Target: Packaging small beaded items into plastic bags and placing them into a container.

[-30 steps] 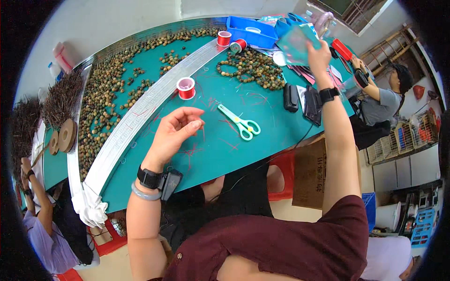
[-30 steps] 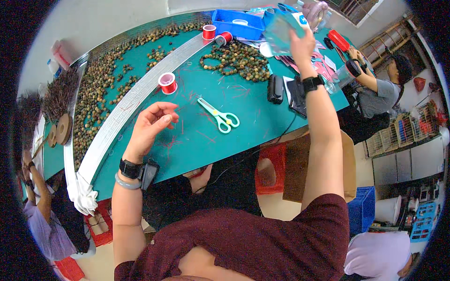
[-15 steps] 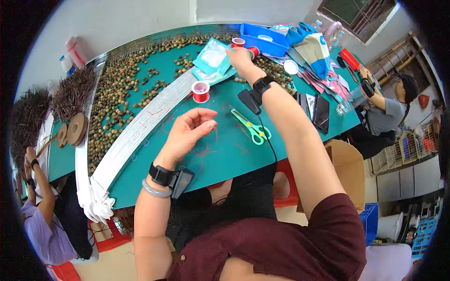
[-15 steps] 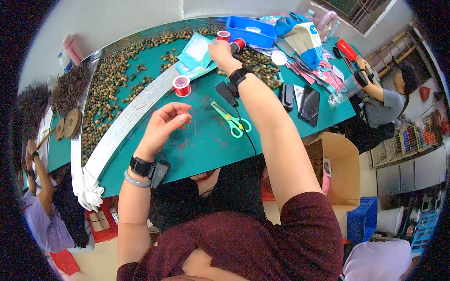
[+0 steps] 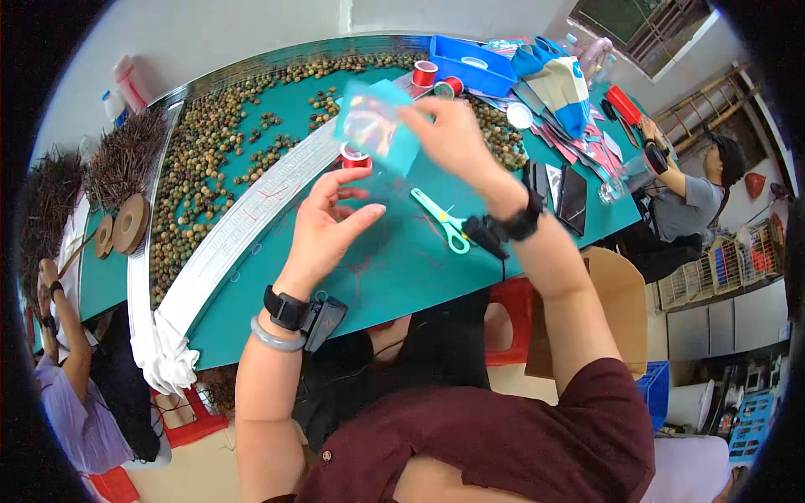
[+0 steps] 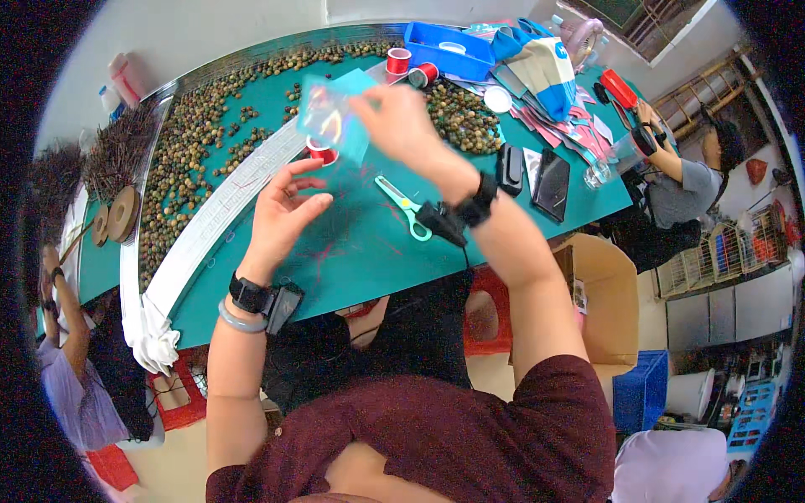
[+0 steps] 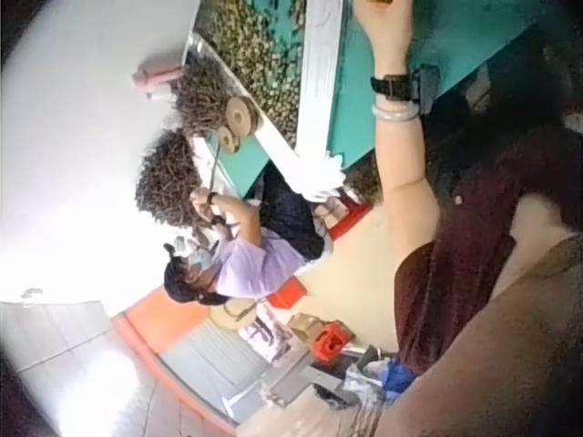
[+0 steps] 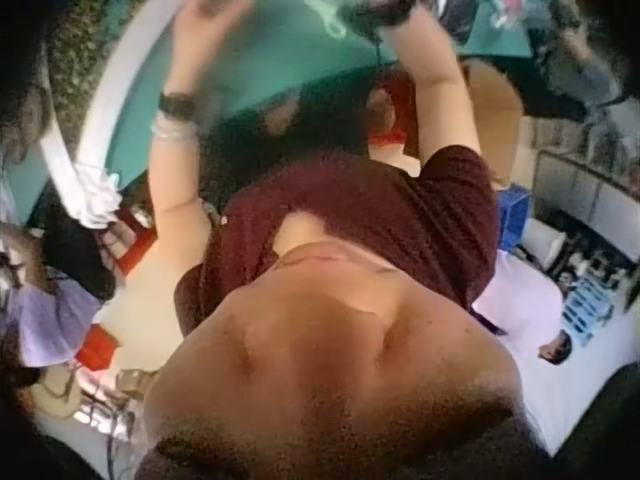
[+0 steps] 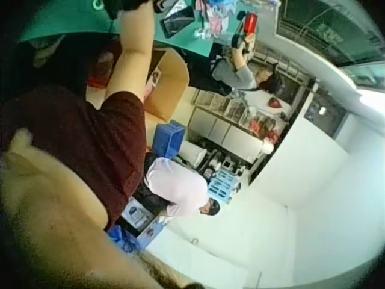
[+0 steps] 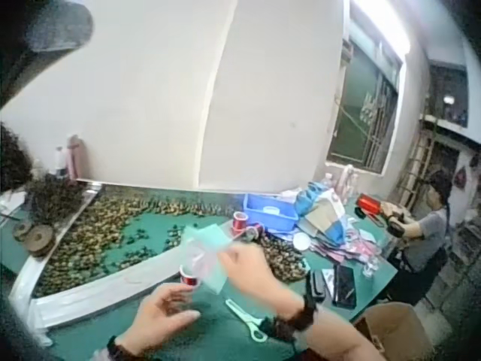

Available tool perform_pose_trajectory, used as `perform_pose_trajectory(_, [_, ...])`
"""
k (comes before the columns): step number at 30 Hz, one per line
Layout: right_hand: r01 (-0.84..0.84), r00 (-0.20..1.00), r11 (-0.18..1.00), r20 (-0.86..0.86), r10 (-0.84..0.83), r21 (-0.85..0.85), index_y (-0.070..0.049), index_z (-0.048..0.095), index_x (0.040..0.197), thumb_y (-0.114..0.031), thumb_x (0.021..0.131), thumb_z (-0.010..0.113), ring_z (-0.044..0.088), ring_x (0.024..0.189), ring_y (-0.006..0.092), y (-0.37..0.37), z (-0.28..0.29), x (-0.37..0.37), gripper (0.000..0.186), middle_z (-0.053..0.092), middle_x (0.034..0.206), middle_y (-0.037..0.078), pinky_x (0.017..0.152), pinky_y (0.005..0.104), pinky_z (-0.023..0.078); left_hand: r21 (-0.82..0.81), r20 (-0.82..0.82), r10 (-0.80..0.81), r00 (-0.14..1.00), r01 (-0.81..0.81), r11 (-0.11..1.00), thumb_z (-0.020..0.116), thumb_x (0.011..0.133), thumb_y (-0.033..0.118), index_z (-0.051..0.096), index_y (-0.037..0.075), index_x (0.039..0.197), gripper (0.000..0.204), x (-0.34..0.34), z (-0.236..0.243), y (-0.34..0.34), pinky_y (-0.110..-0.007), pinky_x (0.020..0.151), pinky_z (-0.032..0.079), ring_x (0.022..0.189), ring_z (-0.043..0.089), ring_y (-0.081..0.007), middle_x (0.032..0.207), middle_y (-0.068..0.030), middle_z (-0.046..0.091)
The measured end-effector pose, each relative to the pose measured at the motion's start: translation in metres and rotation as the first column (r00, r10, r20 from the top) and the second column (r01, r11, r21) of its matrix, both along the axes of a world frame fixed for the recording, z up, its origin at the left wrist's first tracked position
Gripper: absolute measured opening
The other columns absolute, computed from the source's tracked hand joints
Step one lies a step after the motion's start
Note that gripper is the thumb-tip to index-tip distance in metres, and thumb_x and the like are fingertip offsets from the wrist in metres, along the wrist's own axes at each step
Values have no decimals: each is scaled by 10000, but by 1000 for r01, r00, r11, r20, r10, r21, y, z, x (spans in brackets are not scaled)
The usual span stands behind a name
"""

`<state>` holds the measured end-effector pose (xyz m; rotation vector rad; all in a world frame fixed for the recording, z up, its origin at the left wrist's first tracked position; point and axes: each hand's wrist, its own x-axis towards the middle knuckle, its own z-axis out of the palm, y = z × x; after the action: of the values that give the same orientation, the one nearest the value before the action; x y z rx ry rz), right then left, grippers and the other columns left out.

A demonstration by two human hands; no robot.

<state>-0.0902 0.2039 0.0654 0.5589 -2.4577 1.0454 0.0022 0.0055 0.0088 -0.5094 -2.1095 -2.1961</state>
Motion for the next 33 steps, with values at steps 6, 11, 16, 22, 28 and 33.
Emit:
perform_pose_trajectory(6, [-127,971,963,166,169,-239,21,655,937,-171,782,773,631,683,117,-40,-10,78,273,676,779,72,624,259,522,65,-23,-80,997,82,995,686,820,-12,501,4,1236,455,5,-5,6,-292,841,518,1060,577,-155,1141,-64,578])
perform_pose_trajectory(11, [-188,981,956,5,194,-224,26,628,887,-128,787,718,638,710,270,-47,-21,84,205,631,826,136,635,363,519,13,45,-80,996,80,997,609,871,-9,508,-30,1226,370,1,-7,1,-303,877,518,1052,587,-149,1131,-85,601])
perform_pose_trajectory(16, [-132,926,991,-353,137,38,3,644,894,-44,792,687,613,709,300,-44,-29,87,120,608,814,124,631,375,505,250,-30,-108,994,112,962,552,881,-27,532,-46,1194,314,2,-5,4,-313,900,502,1032,603,-160,1120,-94,613])
perform_pose_trajectory(22, [-139,930,990,-339,141,30,-7,635,847,-28,781,676,595,699,309,-41,-30,89,81,598,767,115,615,395,488,390,133,-141,981,79,917,559,950,116,600,-69,1028,205,2,-1,-2,-303,827,535,912,643,-159,1003,-86,654])
perform_pose_trajectory(28, [-165,973,983,-174,150,-76,-1,624,773,-52,773,688,599,690,314,-40,-25,97,82,594,744,123,594,398,483,169,85,-38,996,23,985,552,983,250,644,-45,907,318,2,-5,-1,-274,744,548,792,648,-128,860,-54,667])
perform_pose_trajectory(33, [-159,987,971,-53,152,-181,1,634,772,-63,783,699,601,644,307,-32,-22,104,92,607,736,124,571,385,475,-97,-65,55,996,-61,993,549,981,232,637,-25,821,316,2,-8,-1,-260,639,503,702,616,-109,751,-51,650])
